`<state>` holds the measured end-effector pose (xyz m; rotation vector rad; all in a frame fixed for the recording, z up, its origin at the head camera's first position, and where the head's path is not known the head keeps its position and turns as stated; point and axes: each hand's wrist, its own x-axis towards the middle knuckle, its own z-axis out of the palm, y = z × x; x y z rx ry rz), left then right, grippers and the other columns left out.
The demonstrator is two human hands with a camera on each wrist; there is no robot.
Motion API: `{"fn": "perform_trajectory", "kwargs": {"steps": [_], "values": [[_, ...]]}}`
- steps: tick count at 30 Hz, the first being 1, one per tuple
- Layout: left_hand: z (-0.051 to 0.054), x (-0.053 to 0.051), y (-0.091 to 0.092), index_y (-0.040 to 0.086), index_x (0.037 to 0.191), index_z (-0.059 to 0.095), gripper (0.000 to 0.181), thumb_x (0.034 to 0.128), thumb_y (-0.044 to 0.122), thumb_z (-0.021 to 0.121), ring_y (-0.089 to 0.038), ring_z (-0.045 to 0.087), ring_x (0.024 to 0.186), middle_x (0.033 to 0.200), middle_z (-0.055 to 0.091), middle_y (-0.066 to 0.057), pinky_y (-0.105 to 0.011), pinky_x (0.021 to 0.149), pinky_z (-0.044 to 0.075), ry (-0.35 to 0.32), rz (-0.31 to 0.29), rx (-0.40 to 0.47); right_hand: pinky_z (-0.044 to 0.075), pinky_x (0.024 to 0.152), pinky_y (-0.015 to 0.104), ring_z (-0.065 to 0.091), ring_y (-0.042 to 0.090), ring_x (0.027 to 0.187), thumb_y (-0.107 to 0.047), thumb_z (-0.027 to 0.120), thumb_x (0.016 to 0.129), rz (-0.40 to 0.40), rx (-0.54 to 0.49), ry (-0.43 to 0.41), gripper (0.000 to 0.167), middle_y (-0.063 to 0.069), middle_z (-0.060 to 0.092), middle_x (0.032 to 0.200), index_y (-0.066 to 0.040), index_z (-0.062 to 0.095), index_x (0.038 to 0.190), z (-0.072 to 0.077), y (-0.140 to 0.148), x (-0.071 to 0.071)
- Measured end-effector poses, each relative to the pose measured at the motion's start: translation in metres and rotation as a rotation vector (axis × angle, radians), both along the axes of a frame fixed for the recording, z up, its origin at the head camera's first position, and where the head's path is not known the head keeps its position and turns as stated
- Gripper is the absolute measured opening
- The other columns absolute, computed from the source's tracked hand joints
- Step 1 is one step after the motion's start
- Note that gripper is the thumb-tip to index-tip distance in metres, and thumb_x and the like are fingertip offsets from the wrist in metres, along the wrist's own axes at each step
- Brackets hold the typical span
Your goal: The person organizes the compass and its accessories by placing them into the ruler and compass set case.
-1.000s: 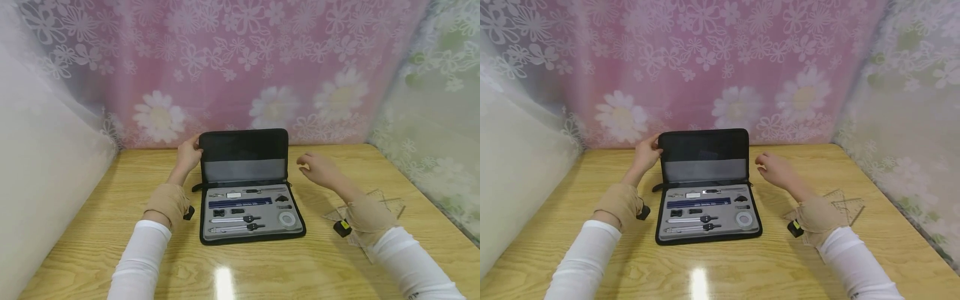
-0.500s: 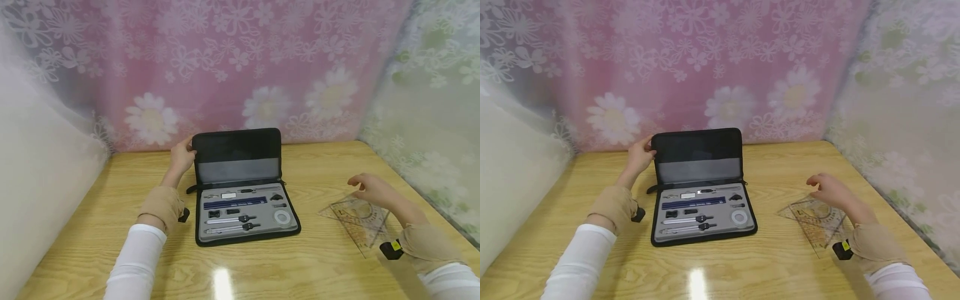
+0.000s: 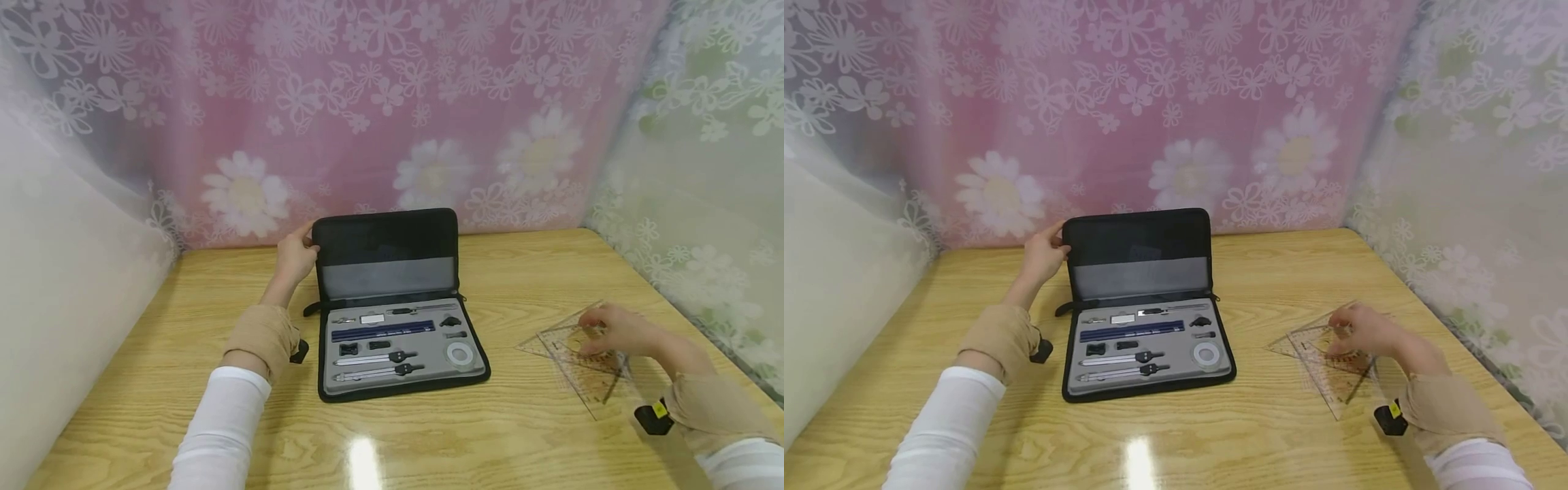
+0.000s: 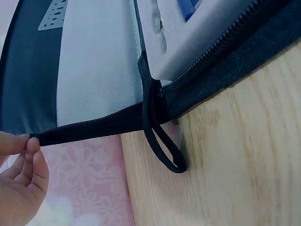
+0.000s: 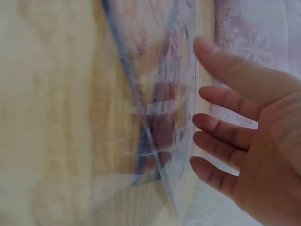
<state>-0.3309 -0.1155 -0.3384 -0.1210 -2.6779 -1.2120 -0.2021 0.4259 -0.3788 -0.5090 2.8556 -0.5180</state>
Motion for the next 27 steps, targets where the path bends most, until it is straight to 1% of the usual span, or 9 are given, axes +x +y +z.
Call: {"fn": "perform_trajectory", "kwargs": {"steps": [4,7,11,13,17,20,21,23,27], "values": [[0.001,0.000,0.000,0.013,0.142,0.039,0.057,0.0888,0.000,0.052,-0.032,0.054,0.093,0.105,0.059,-0.021,-0.035,0.067,0.043,0.005,0.003,0.009,0.043,0.069,0.040,0.049,0.028,0.089,-0.041,0.078,0.070,0.001,0.016,-0.012,0.055,0.013,0.050,0.100,-0.003,0.058,0.104,-0.003,-0.006,0.008],[0.001,-0.001,0.000,0.013,0.142,0.039,0.057,0.0887,0.000,0.052,-0.033,0.054,0.093,0.105,0.059,-0.021,-0.036,0.067,0.043,0.010,0.004,0.010,0.041,0.068,0.037,0.046,0.023,0.086,-0.042,0.079,0.068,0.025,0.022,-0.026,0.051,0.009,0.048,0.097,-0.008,0.056,0.098,-0.005,-0.011,0.012],[0.000,-0.001,0.000,0.012,0.142,0.039,0.056,0.0886,0.000,0.052,-0.033,0.054,0.096,0.105,0.059,-0.021,-0.037,0.070,0.044,0.009,0.006,0.012,0.038,0.066,0.035,0.041,0.020,0.082,-0.036,0.079,0.069,0.061,-0.012,-0.033,0.042,0.007,0.044,0.092,-0.010,0.054,0.091,-0.008,-0.016,0.015],[0.000,-0.001,0.000,0.012,0.142,0.039,0.056,0.0887,0.000,0.052,-0.033,0.054,0.097,0.105,0.059,-0.021,-0.037,0.071,0.044,0.004,0.007,0.013,0.037,0.065,0.034,0.038,0.020,0.080,-0.032,0.080,0.070,0.065,-0.033,-0.034,0.039,0.007,0.043,0.091,-0.010,0.054,0.089,-0.009,-0.017,0.016],[0.000,-0.001,0.001,0.013,0.143,0.038,0.057,0.0894,0.000,0.052,-0.032,0.053,0.095,0.105,0.059,-0.021,-0.035,0.068,0.043,-0.006,0.009,0.015,0.032,0.064,0.030,0.033,0.020,0.079,-0.027,0.078,0.073,0.071,-0.065,-0.041,0.033,0.007,0.039,0.089,-0.011,0.054,0.088,-0.011,-0.017,0.018],[0.000,-0.001,0.001,0.014,0.142,0.039,0.056,0.0893,0.000,0.052,-0.032,0.053,0.092,0.105,0.059,-0.021,-0.034,0.066,0.042,0.000,0.011,0.013,0.028,0.062,0.027,0.030,0.016,0.078,-0.022,0.075,0.077,0.113,-0.113,0.002,0.025,0.004,0.037,0.086,-0.012,0.055,0.087,-0.013,-0.013,0.017],[0.000,-0.001,0.001,0.014,0.142,0.039,0.056,0.0892,0.000,0.052,-0.032,0.053,0.091,0.104,0.059,-0.021,-0.034,0.065,0.042,0.001,0.011,0.013,0.027,0.060,0.027,0.030,0.015,0.074,-0.018,0.074,0.077,0.147,-0.149,0.030,0.022,0.005,0.037,0.081,-0.012,0.055,0.086,-0.015,-0.012,0.016],[-0.001,-0.002,0.001,0.014,0.142,0.039,0.057,0.0890,0.001,0.052,-0.032,0.052,0.089,0.103,0.059,-0.020,-0.034,0.064,0.042,0.002,0.011,0.017,0.024,0.058,0.027,0.028,0.013,0.072,-0.014,0.073,0.078,0.190,-0.200,0.075,0.018,0.003,0.036,0.078,-0.013,0.056,0.084,-0.019,-0.009,0.015],[-0.003,-0.004,0.000,0.014,0.143,0.038,0.057,0.0890,0.001,0.052,-0.032,0.052,0.089,0.103,0.058,-0.020,-0.035,0.065,0.042,-0.002,0.008,0.023,0.024,0.056,0.028,0.029,0.011,0.068,-0.009,0.073,0.077,0.216,-0.268,0.123,0.020,0.001,0.038,0.074,-0.015,0.054,0.079,-0.023,-0.006,0.014]]}}
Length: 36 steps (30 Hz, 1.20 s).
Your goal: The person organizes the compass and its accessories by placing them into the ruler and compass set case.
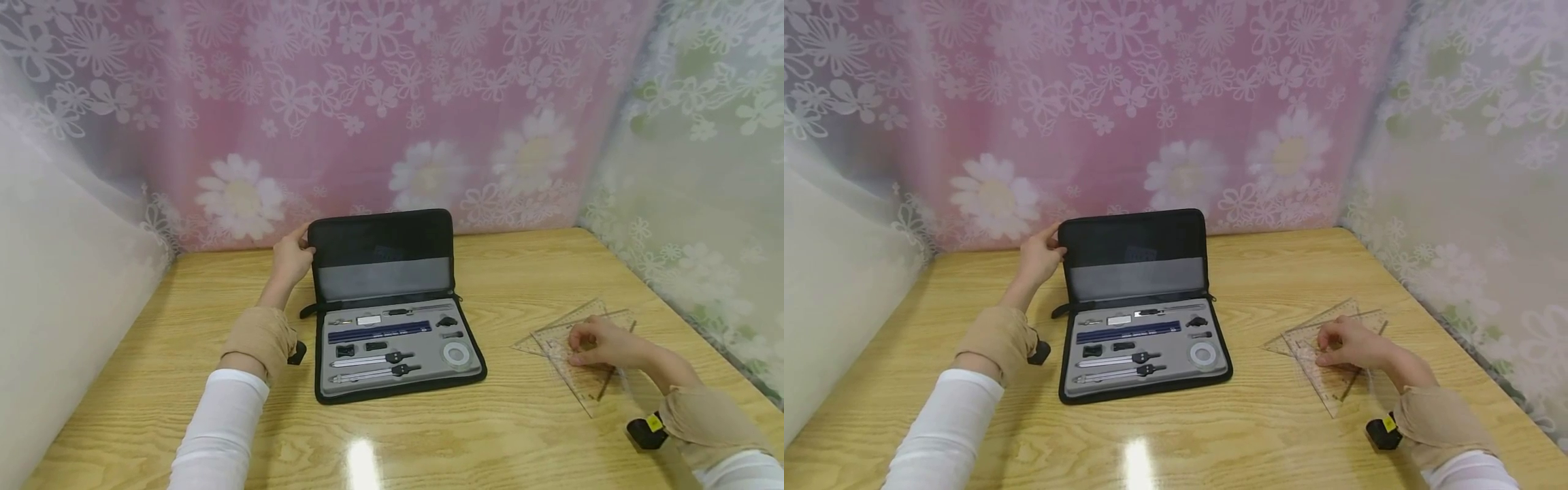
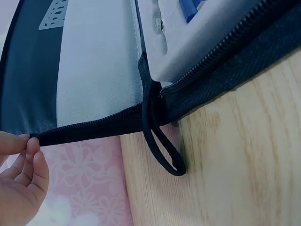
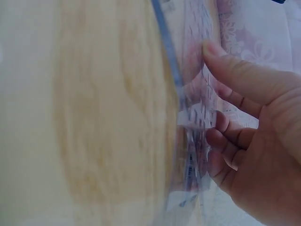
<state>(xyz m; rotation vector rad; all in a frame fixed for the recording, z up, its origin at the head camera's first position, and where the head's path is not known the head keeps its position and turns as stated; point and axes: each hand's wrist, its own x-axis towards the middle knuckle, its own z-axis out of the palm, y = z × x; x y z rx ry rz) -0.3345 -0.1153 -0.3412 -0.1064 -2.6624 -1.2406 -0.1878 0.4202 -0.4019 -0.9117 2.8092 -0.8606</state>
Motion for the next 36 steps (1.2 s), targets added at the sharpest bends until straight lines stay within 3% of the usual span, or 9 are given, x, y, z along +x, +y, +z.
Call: {"fn": "perform_trajectory", "kwargs": {"steps": [4,8,12,15,20,24,27,32,36], "values": [[0.000,0.000,-0.001,0.013,0.143,0.038,0.057,0.0892,0.001,0.051,-0.033,0.052,0.092,0.104,0.058,-0.021,-0.036,0.067,0.043,0.003,-0.004,-0.009,0.028,0.055,0.026,0.033,0.007,0.067,-0.008,0.073,0.077,-0.056,-0.019,-0.024,0.021,0.001,0.041,0.076,-0.012,0.053,0.077,0.001,-0.002,0.002],[0.001,0.001,-0.001,0.013,0.142,0.039,0.056,0.0893,0.001,0.051,-0.033,0.053,0.091,0.105,0.058,-0.021,-0.036,0.068,0.044,0.001,-0.003,-0.017,0.033,0.052,0.024,0.037,0.002,0.060,-0.012,0.072,0.079,-0.145,0.001,-0.119,0.022,-0.002,0.045,0.070,-0.007,0.051,0.076,0.007,-0.005,0.003],[0.003,0.003,-0.001,0.014,0.143,0.038,0.056,0.0895,0.000,0.051,-0.031,0.055,0.086,0.105,0.058,-0.021,-0.035,0.066,0.045,-0.003,-0.006,-0.017,0.038,0.051,0.026,0.043,0.005,0.057,-0.012,0.067,0.084,-0.220,0.035,-0.194,0.017,-0.002,0.052,0.068,-0.006,0.052,0.079,0.022,-0.009,0.001],[0.003,0.004,0.000,0.013,0.143,0.037,0.057,0.0895,-0.001,0.051,-0.030,0.057,0.081,0.104,0.059,-0.020,-0.033,0.063,0.044,-0.005,-0.013,-0.015,0.040,0.053,0.027,0.050,0.010,0.061,-0.011,0.063,0.087,-0.245,0.031,-0.178,0.010,0.003,0.058,0.073,-0.005,0.055,0.082,0.037,-0.013,-0.006],[0.004,0.005,0.001,0.012,0.143,0.037,0.058,0.0888,-0.001,0.051,-0.028,0.058,0.080,0.104,0.059,-0.021,-0.032,0.061,0.043,-0.003,-0.009,-0.017,0.045,0.061,0.031,0.058,0.016,0.072,-0.015,0.059,0.091,-0.260,-0.019,-0.094,0.011,0.008,0.065,0.082,-0.004,0.061,0.091,0.063,-0.035,-0.026],[0.003,0.004,0.001,0.012,0.143,0.036,0.058,0.0888,-0.002,0.050,-0.028,0.061,0.081,0.105,0.059,-0.021,-0.031,0.061,0.045,-0.008,-0.004,-0.011,0.047,0.075,0.039,0.059,0.024,0.090,-0.025,0.054,0.095,-0.307,-0.046,-0.063,0.025,0.010,0.065,0.099,-0.003,0.062,0.105,0.083,-0.070,-0.044],[0.003,0.004,0.002,0.013,0.143,0.037,0.058,0.0888,-0.002,0.051,-0.028,0.061,0.081,0.105,0.059,-0.020,-0.031,0.061,0.045,-0.014,0.000,-0.005,0.046,0.072,0.037,0.055,0.025,0.086,-0.031,0.053,0.095,-0.329,-0.119,-0.057,0.035,0.012,0.061,0.102,-0.002,0.060,0.114,0.095,-0.099,-0.061],[0.003,0.004,0.002,0.015,0.143,0.037,0.058,0.0888,-0.001,0.051,-0.027,0.060,0.081,0.105,0.059,-0.019,-0.030,0.060,0.044,-0.017,0.007,-0.003,0.049,0.068,0.030,0.058,0.022,0.076,-0.026,0.054,0.094,-0.315,-0.311,-0.021,0.035,0.012,0.061,0.091,0.002,0.060,0.114,0.103,-0.143,-0.096],[0.002,0.005,0.002,0.014,0.143,0.038,0.058,0.0887,-0.001,0.052,-0.027,0.060,0.080,0.104,0.059,-0.018,-0.030,0.060,0.044,-0.008,0.012,0.003,0.051,0.068,0.028,0.062,0.024,0.077,-0.020,0.054,0.094,-0.293,-0.341,0.054,0.029,0.015,0.064,0.091,0.003,0.061,0.111,0.102,-0.170,-0.120]]}}
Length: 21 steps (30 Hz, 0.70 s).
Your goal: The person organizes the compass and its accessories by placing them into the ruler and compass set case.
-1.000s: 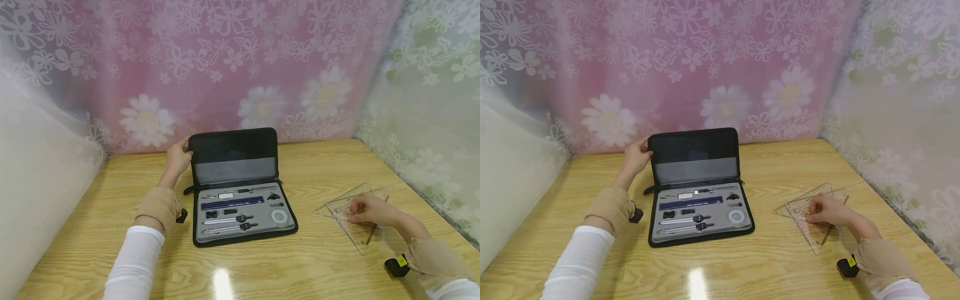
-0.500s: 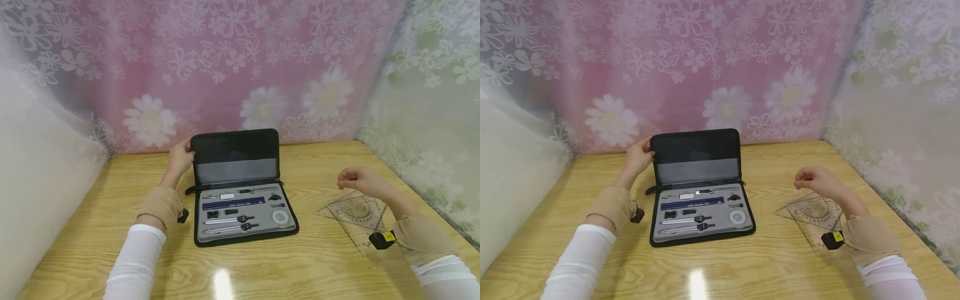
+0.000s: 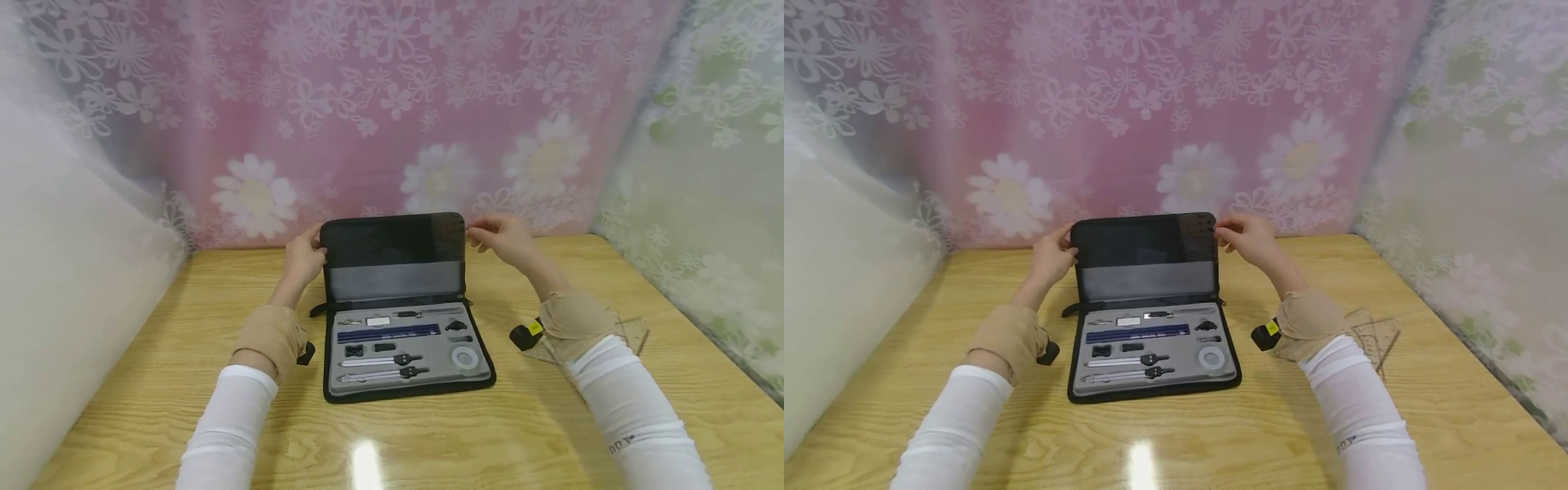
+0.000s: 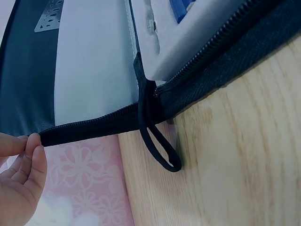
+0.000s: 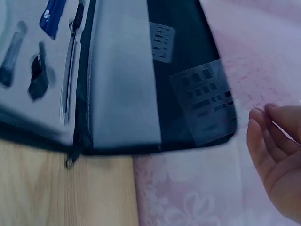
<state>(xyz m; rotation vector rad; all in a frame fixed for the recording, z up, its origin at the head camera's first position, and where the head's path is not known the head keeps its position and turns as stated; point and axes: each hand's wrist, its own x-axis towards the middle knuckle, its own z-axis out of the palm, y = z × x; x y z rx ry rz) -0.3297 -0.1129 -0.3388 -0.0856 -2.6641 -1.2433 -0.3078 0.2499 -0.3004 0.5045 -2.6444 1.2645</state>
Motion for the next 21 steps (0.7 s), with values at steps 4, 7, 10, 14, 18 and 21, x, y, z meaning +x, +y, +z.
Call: {"fn": "perform_trajectory", "kwargs": {"steps": [4,7,10,14,18,21], "values": [[-0.002,-0.001,0.000,0.014,0.143,0.038,0.058,0.0884,-0.001,0.053,-0.026,0.060,0.076,0.100,0.060,-0.016,-0.030,0.059,0.044,0.017,0.006,-0.005,0.051,0.066,0.026,0.062,0.029,0.081,-0.014,0.054,0.094,-0.023,0.013,0.057,0.023,0.020,0.064,0.095,0.004,0.060,0.107,-0.004,-0.019,-0.016],[-0.003,-0.002,0.000,0.014,0.142,0.039,0.057,0.0884,-0.001,0.053,-0.026,0.060,0.075,0.098,0.060,-0.016,-0.031,0.060,0.045,0.033,0.009,-0.019,0.051,0.067,0.028,0.063,0.029,0.082,-0.010,0.054,0.094,-0.043,0.005,0.082,0.019,0.020,0.064,0.095,0.004,0.061,0.105,-0.007,-0.027,-0.023],[-0.003,-0.002,0.000,0.014,0.141,0.040,0.057,0.0880,-0.001,0.053,-0.027,0.060,0.075,0.098,0.061,-0.016,-0.032,0.061,0.046,0.040,0.012,-0.026,0.053,0.068,0.032,0.064,0.029,0.080,-0.007,0.056,0.092,-0.041,0.023,0.113,0.017,0.020,0.064,0.094,0.005,0.062,0.101,-0.011,-0.031,-0.028],[-0.003,-0.002,0.000,0.014,0.141,0.041,0.056,0.0880,-0.001,0.053,-0.027,0.058,0.078,0.098,0.061,-0.017,-0.034,0.063,0.046,0.038,0.011,-0.029,0.053,0.071,0.037,0.064,0.030,0.080,-0.005,0.055,0.092,-0.025,0.041,0.090,0.016,0.021,0.064,0.092,0.006,0.062,0.100,-0.019,-0.033,-0.032],[-0.004,-0.002,-0.001,0.013,0.141,0.041,0.055,0.0881,0.000,0.053,-0.029,0.059,0.079,0.098,0.061,-0.017,-0.035,0.065,0.048,0.049,0.009,-0.039,0.053,0.071,0.039,0.064,0.031,0.080,-0.005,0.054,0.093,-0.005,0.060,0.026,0.018,0.022,0.064,0.093,0.007,0.061,0.103,-0.028,-0.035,-0.031],[-0.005,-0.003,-0.001,0.013,0.140,0.042,0.055,0.0881,0.000,0.053,-0.029,0.060,0.080,0.099,0.062,-0.017,-0.036,0.066,0.048,0.055,0.010,-0.041,0.053,0.069,0.037,0.064,0.028,0.079,-0.008,0.053,0.094,-0.017,0.115,-0.025,0.019,0.020,0.064,0.093,0.006,0.061,0.105,-0.035,-0.037,-0.032]]}}
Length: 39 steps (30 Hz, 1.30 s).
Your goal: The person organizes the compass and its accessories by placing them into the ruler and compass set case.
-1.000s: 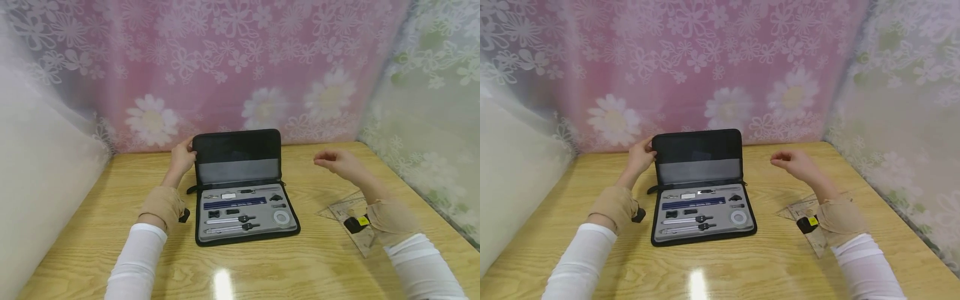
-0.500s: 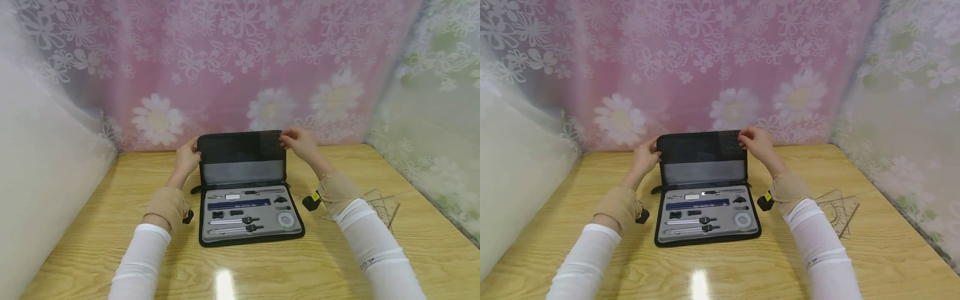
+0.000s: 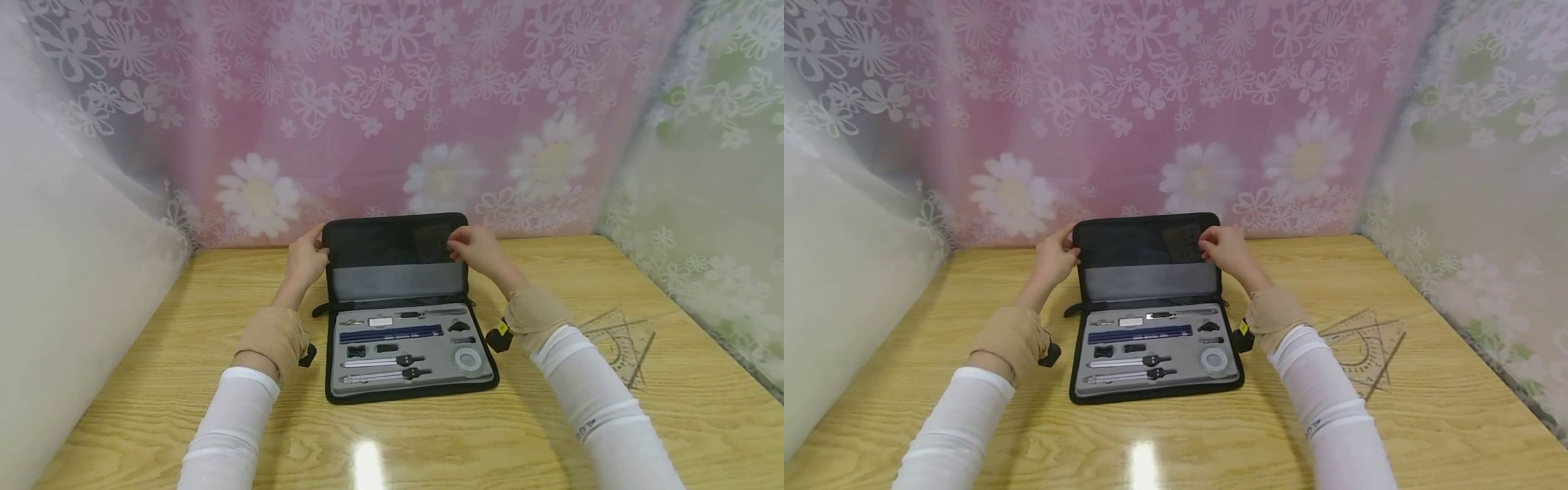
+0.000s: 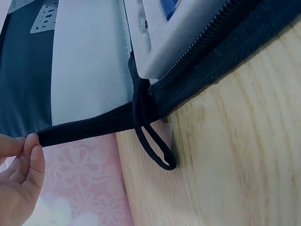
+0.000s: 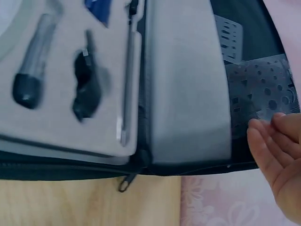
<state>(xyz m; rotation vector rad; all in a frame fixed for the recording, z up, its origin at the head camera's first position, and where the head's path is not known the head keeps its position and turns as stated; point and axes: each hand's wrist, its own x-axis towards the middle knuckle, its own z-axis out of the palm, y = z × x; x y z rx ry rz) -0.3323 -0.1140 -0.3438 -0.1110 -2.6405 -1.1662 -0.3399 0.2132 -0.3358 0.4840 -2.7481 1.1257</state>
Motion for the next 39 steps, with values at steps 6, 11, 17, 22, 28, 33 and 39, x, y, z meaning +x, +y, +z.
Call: {"fn": "perform_trajectory", "kwargs": {"steps": [6,11,17,22,28,33,39], "values": [[0.000,0.000,0.000,0.013,0.141,0.041,0.055,0.0882,0.000,0.053,-0.029,0.060,0.080,0.100,0.061,-0.018,-0.035,0.065,0.048,-0.008,0.002,0.009,0.050,0.066,0.038,0.061,0.024,0.075,-0.016,0.055,0.093,-0.055,0.188,0.034,0.022,0.015,0.066,0.092,0.001,0.066,0.103,-0.008,-0.004,0.001],[0.001,-0.001,0.000,0.012,0.141,0.041,0.055,0.0885,0.000,0.053,-0.030,0.060,0.080,0.100,0.061,-0.018,-0.037,0.066,0.049,-0.001,0.000,0.002,0.048,0.067,0.040,0.060,0.026,0.076,-0.015,0.055,0.093,-0.083,0.267,0.099,0.022,0.016,0.066,0.094,0.002,0.067,0.102,-0.010,-0.007,0.001],[0.003,0.000,0.000,0.012,0.141,0.040,0.055,0.0890,0.001,0.053,-0.030,0.060,0.081,0.101,0.061,-0.019,-0.036,0.066,0.049,-0.011,-0.005,0.008,0.049,0.067,0.042,0.062,0.028,0.075,-0.016,0.054,0.094,-0.101,0.423,0.146,0.022,0.016,0.066,0.089,0.002,0.066,0.097,-0.007,-0.009,0.004],[0.003,0.001,0.000,0.013,0.142,0.040,0.055,0.0890,0.001,0.053,-0.029,0.061,0.079,0.101,0.061,-0.019,-0.036,0.066,0.048,-0.017,-0.006,0.011,0.045,0.057,0.037,0.056,0.023,0.062,-0.021,0.055,0.093,-0.140,0.539,0.175,0.022,0.010,0.060,0.072,-0.001,0.062,0.084,-0.008,-0.009,0.010],[0.000,0.001,0.000,0.013,0.142,0.039,0.056,0.0892,0.001,0.053,-0.029,0.061,0.079,0.102,0.061,-0.019,-0.035,0.066,0.048,-0.026,-0.007,0.013,0.045,0.057,0.038,0.056,0.024,0.064,-0.019,0.060,0.090,-0.131,0.493,0.212,0.020,0.011,0.060,0.074,0.000,0.062,0.084,-0.014,0.005,0.028],[-0.001,0.001,0.000,0.013,0.142,0.039,0.056,0.0895,0.001,0.052,-0.028,0.061,0.077,0.101,0.061,-0.019,-0.034,0.064,0.047,-0.013,-0.009,0.006,0.048,0.067,0.043,0.060,0.028,0.078,-0.019,0.060,0.090,-0.108,0.484,0.199,0.021,0.015,0.063,0.088,0.002,0.065,0.093,-0.021,0.030,0.050],[0.000,0.001,-0.001,0.012,0.142,0.038,0.055,0.0898,0.000,0.051,-0.028,0.061,0.075,0.100,0.061,-0.020,-0.034,0.063,0.046,0.000,-0.017,0.013,0.047,0.062,0.042,0.059,0.026,0.073,-0.018,0.057,0.091,-0.124,0.446,0.136,0.023,0.015,0.063,0.088,0.003,0.064,0.097,-0.022,0.077,0.081]]}}
